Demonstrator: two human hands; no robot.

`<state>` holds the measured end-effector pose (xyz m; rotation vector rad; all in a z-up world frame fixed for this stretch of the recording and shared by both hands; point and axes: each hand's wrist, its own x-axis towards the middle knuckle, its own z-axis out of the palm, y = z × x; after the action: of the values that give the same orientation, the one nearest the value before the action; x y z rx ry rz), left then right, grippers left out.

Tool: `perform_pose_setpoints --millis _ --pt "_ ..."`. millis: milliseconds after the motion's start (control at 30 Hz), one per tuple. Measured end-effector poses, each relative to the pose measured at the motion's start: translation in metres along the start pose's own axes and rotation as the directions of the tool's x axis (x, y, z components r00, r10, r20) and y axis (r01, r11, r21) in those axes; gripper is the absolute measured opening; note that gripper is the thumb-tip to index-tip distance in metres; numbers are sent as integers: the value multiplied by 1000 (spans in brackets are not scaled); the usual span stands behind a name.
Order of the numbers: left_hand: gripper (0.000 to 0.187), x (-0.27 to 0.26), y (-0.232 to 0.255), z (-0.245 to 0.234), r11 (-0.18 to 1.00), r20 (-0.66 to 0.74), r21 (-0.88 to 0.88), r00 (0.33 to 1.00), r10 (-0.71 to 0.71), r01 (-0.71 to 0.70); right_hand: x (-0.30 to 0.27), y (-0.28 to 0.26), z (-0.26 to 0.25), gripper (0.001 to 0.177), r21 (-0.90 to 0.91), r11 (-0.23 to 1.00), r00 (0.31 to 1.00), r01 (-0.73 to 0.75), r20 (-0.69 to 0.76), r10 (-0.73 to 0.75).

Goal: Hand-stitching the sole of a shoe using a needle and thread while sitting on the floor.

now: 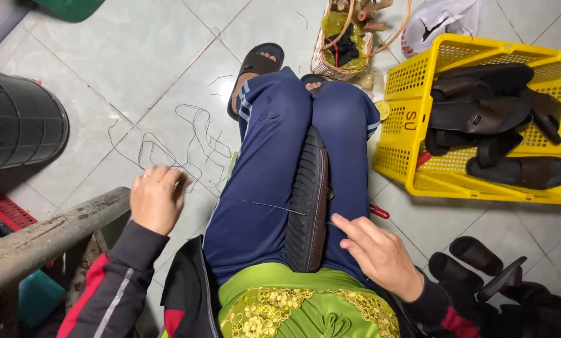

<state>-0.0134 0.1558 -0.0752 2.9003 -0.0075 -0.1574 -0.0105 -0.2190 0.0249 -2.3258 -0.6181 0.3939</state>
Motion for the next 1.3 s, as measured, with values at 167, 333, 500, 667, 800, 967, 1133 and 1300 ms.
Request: perform_pose_setpoints --millis 167,333,500,667,800,967,1133,1300 --pt "35 20 89 -56 751 -304 -532 916 262 -392 15 0 2 46 -190 980 998 66 7 -66" --pt "67 21 130 -47 517 -123 -765 875 468 -384 21 -7 -2 43 -218 974 998 61 6 -61" --pt "93 31 141 -22 458 -46 -824 845 533 -334 20 -10 -5 42 -295 954 998 57 5 -58" --pt "98 37 143 -9 414 -162 -806 830 534 -424 18 -3 6 39 -420 897 990 140 46 -133" --pt "96 40 146 -11 430 -164 -790 828 537 -436 31 -5 20 27 -358 928 995 102 18 -103" --pt "71 25 145 -28 621 -88 -700 906 413 -351 26 -4 20 23 -93 996 999 10 -36 -13" --pt "13 6 137 -50 399 -17 -902 937 349 -165 28 -15 14 18 -162 986 999 -40 -3 40" --pt "18 10 138 -42 -159 301 -877 777 553 453 29 -9 21 19 -23 1000 998 -17 -57 16"
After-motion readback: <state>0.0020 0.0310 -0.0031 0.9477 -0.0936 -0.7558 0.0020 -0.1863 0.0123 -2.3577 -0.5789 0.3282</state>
